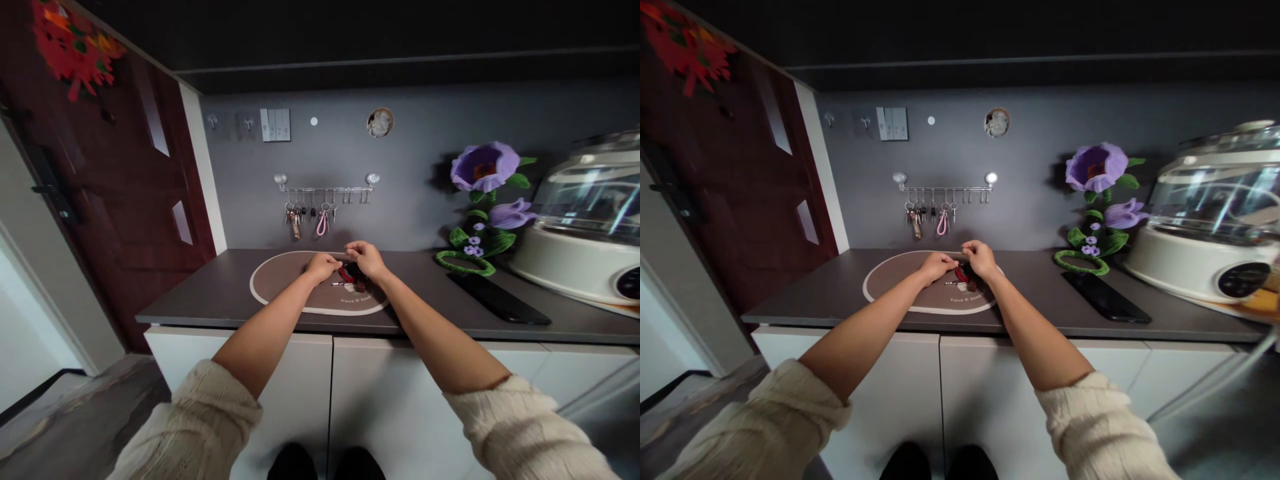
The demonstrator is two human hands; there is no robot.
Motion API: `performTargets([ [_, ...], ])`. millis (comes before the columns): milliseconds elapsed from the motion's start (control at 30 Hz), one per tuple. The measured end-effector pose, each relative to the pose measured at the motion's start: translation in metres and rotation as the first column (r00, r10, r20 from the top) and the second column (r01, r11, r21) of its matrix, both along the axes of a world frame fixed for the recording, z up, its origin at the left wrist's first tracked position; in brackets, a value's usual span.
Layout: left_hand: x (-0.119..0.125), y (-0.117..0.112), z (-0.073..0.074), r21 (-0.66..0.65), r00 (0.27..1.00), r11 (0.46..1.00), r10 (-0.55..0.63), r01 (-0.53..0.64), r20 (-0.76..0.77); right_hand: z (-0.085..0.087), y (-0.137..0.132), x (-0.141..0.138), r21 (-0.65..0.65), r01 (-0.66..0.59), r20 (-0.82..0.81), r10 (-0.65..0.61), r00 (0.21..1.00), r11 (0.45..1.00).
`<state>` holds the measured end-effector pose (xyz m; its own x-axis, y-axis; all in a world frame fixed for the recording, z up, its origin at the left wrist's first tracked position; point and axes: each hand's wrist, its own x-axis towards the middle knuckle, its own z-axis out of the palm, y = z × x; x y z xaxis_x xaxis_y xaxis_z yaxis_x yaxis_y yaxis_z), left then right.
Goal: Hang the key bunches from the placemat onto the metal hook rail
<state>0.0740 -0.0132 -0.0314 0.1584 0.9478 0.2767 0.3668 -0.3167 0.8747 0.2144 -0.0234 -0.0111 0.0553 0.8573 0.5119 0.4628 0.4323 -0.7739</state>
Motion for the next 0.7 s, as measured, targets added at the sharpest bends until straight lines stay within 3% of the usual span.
performTargets([
  [300, 0.0007, 0.0016, 0.0020, -0.030, 0.993, 0.999, 0.032, -0.036, -0.117, 0.0005, -0.0034, -0.0045, 0.049, 0.087, 0.197, -0.095, 0.976, 0.995],
  [700, -0.0074, 0.0017, 0.0052, -0.051, 0.992, 0.998, -0.022, 0.029, 0.123, -0.0003, -0.0037, -0.0044, 0.087, 0.090, 0.236, -0.108, 0.966, 0.992],
])
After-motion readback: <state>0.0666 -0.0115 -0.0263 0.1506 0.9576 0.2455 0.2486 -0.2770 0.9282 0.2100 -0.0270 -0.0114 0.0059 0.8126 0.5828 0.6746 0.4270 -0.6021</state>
